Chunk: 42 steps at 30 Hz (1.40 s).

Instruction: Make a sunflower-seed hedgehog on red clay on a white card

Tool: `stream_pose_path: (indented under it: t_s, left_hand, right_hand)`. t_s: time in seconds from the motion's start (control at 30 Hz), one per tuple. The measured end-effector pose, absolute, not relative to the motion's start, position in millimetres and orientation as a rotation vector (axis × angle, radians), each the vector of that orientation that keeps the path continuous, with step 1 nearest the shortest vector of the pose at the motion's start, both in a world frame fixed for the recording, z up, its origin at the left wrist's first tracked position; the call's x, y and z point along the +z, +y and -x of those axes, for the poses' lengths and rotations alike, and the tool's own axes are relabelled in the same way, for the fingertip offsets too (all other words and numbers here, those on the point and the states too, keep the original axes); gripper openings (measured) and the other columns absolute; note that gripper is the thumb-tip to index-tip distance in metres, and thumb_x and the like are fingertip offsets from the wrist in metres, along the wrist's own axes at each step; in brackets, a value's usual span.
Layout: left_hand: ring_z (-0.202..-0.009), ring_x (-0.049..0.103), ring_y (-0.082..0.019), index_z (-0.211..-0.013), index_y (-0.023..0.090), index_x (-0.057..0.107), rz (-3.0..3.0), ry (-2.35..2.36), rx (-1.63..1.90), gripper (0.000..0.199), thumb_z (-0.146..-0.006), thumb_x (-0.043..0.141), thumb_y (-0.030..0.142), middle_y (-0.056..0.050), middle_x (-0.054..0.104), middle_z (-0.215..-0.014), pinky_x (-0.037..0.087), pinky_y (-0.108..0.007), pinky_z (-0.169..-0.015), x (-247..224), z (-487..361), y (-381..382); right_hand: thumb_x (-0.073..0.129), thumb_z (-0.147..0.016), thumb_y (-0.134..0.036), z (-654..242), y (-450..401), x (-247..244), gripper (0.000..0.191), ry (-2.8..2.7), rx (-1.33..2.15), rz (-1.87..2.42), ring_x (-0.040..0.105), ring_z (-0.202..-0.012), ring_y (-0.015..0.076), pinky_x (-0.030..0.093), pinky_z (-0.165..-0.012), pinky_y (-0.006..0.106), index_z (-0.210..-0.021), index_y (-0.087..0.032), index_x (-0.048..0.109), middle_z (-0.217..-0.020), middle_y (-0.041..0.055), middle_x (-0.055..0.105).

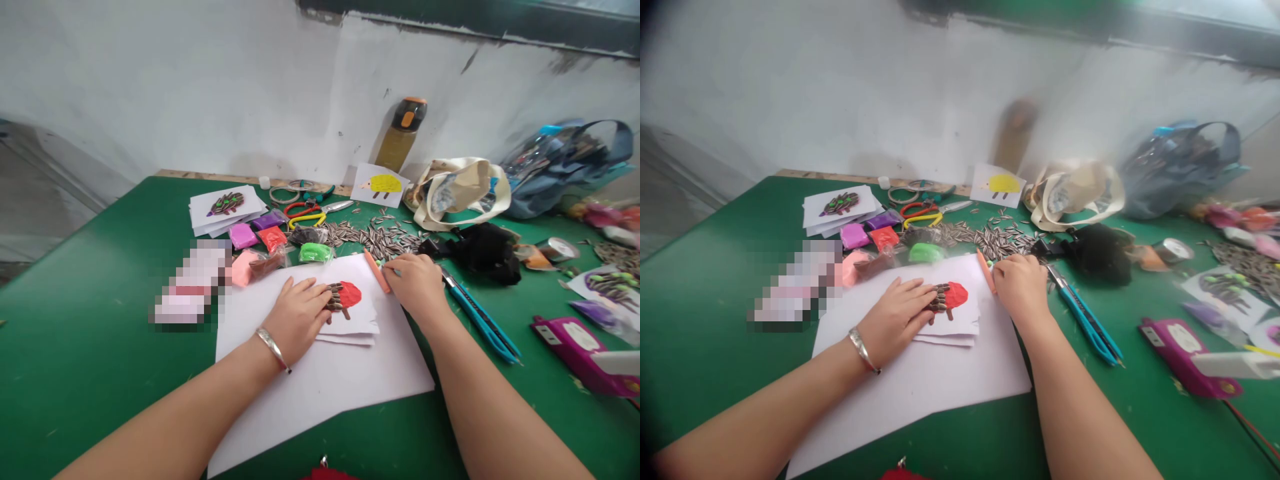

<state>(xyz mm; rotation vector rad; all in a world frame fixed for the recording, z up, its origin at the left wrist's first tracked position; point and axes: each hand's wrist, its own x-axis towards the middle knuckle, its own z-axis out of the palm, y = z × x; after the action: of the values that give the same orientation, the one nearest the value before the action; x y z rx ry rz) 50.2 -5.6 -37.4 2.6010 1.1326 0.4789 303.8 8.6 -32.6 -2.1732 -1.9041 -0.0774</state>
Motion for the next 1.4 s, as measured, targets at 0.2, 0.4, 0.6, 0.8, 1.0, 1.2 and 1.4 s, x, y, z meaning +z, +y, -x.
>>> stream_pose_path:
  t_s: [0.2, 0.4, 0.6, 0.8, 1.0, 1.2, 1.4]
  left_hand:
    - [-0.122, 0.047, -0.029, -0.116, 0.019, 0.058, -2.606, 1.128, 0.473, 0.028, -0.091, 0.047, 0.022, -0.009, 0.061, -0.125, 0.029, -0.059, -0.103, -38, -50, -5]
    - [-0.122, 0.047, -0.030, -0.116, 0.019, 0.058, -2.602, 1.117, 0.501, 0.028, -0.091, 0.045, 0.022, -0.009, 0.061, -0.125, 0.028, -0.060, -0.103, -39, -49, -6]
    - [-0.122, 0.048, -0.028, -0.115, 0.020, 0.058, -2.609, 1.115, 0.519, 0.027, -0.092, 0.045, 0.023, -0.009, 0.061, -0.124, 0.029, -0.058, -0.103, -38, -50, -7]
    - [-0.119, 0.050, -0.028, -0.113, 0.019, 0.058, -2.611, 1.115, 0.549, 0.025, -0.091, 0.045, 0.021, -0.010, 0.062, -0.123, 0.032, -0.057, -0.101, -37, -50, -7]
    - [-0.118, 0.050, -0.028, -0.115, 0.020, 0.057, -2.612, 1.102, 0.557, 0.026, -0.091, 0.046, 0.021, -0.008, 0.062, -0.122, 0.031, -0.058, -0.101, -39, -49, -6]
    - [-0.119, 0.050, -0.029, -0.114, 0.019, 0.057, -2.609, 1.110, 0.532, 0.026, -0.090, 0.047, 0.021, -0.009, 0.062, -0.123, 0.031, -0.059, -0.101, -38, -50, -6]
    - [-0.119, 0.050, -0.029, -0.113, 0.019, 0.058, -2.610, 1.122, 0.533, 0.026, -0.090, 0.047, 0.021, -0.009, 0.063, -0.122, 0.032, -0.060, -0.100, -38, -50, -6]
  right_hand:
    - [0.050, -0.079, -0.021, -298, 7, -27, 0.022, -1.923, -0.078, 2.230, 0.047, -0.079, 0.0203, 0.020, -0.061, 0.032, -0.067, -0.024, 0.068, -0.082, 0.0030, 0.068]
    - [0.045, -0.082, -0.016, -298, 9, -32, 0.024, -1.956, -0.159, 2.288, 0.053, -0.078, 0.0207, 0.020, -0.061, 0.032, -0.087, -0.022, 0.068, -0.082, 0.0066, 0.067]
    - [0.043, -0.083, -0.018, -301, 9, -36, 0.031, -2.028, -0.172, 2.305, 0.056, -0.083, 0.0232, 0.023, -0.063, 0.032, -0.095, -0.025, 0.070, -0.089, 0.0081, 0.067]
    - [0.042, -0.085, -0.019, -304, 8, -32, 0.028, -1.830, -0.082, 2.080, 0.057, -0.082, 0.0213, 0.034, -0.069, 0.031, -0.087, -0.018, 0.069, -0.087, 0.0083, 0.068]
    - [0.053, -0.079, -0.026, -277, -5, -20, 0.015, -1.511, 0.538, 1.762, 0.051, -0.059, 0.0133, 0.038, -0.059, 0.025, -0.077, -0.020, 0.066, -0.065, -0.0015, 0.061]
    - [0.053, -0.077, -0.022, -253, -13, -21, 0.014, -1.597, 0.754, 1.660, 0.051, -0.058, 0.0129, 0.039, -0.066, 0.027, -0.073, -0.020, 0.066, -0.058, -0.0038, 0.055]
    - [0.051, -0.077, -0.022, -248, -13, -26, 0.015, -1.678, 0.692, 1.694, 0.046, -0.053, 0.0109, 0.035, -0.056, 0.025, -0.073, -0.022, 0.065, -0.060, -0.0048, 0.057]
